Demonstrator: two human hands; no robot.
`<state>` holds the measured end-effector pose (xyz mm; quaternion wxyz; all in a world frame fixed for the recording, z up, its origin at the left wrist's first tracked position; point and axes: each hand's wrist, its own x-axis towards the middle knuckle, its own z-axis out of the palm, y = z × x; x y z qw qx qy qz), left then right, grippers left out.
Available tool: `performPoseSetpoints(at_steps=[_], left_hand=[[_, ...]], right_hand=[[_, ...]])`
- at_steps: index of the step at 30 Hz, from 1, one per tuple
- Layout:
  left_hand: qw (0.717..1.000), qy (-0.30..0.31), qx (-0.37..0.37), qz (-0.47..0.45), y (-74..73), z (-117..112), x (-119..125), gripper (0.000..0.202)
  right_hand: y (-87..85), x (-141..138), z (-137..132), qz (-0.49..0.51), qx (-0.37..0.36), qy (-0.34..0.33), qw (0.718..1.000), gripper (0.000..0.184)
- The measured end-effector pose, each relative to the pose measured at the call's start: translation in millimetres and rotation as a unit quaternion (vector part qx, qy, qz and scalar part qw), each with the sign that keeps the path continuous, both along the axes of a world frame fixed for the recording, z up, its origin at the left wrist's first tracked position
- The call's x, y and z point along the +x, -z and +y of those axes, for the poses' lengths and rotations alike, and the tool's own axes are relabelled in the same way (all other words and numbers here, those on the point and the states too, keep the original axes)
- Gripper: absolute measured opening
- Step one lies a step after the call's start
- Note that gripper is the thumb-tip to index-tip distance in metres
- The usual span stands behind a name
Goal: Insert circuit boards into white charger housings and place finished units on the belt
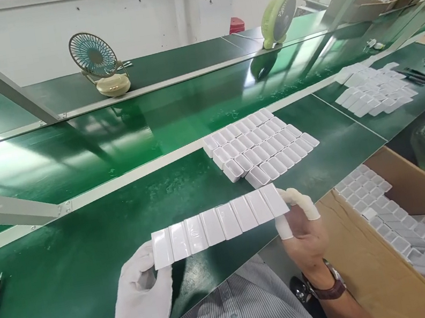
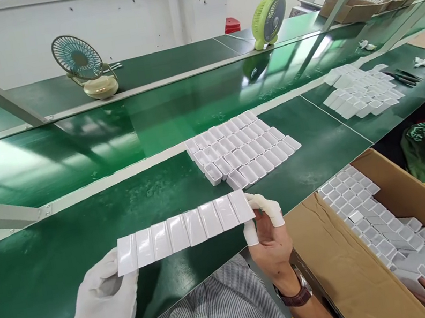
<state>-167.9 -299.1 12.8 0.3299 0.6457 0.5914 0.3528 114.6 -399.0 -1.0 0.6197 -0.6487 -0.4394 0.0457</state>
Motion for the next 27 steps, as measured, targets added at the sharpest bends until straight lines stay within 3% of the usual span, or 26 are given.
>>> performPoseSetpoints(at_steps=[5,12,15,20,27], left_hand=[[1.0,0.02,-0.016,-0.011,-3.4,0,2,0.011],[0.992,0.115,0.043,-0.027,-6.9,9,0,0.006],[0.993,0.095,0.064,-0.039,0.3,5,0,0.003],[0.988,0.01,0.118,-0.103,15.3,-8,6,0.008],[0.983,0.021,0.142,-0.118,19.0,-13,14,0.017]], right_hand=[[-5.7,0,0,0.01,0.019,-0.016,1.0,0.047],[-8.6,2,0,-0.001,0.053,-0.024,0.998,0.053],[-7.5,2,-1,0.01,0.067,-0.017,0.998,0.056],[-1.9,3,-6,0.027,0.074,0.01,0.997,0.059],[5.6,7,-11,0.047,0.074,0.054,0.995,0.058]])
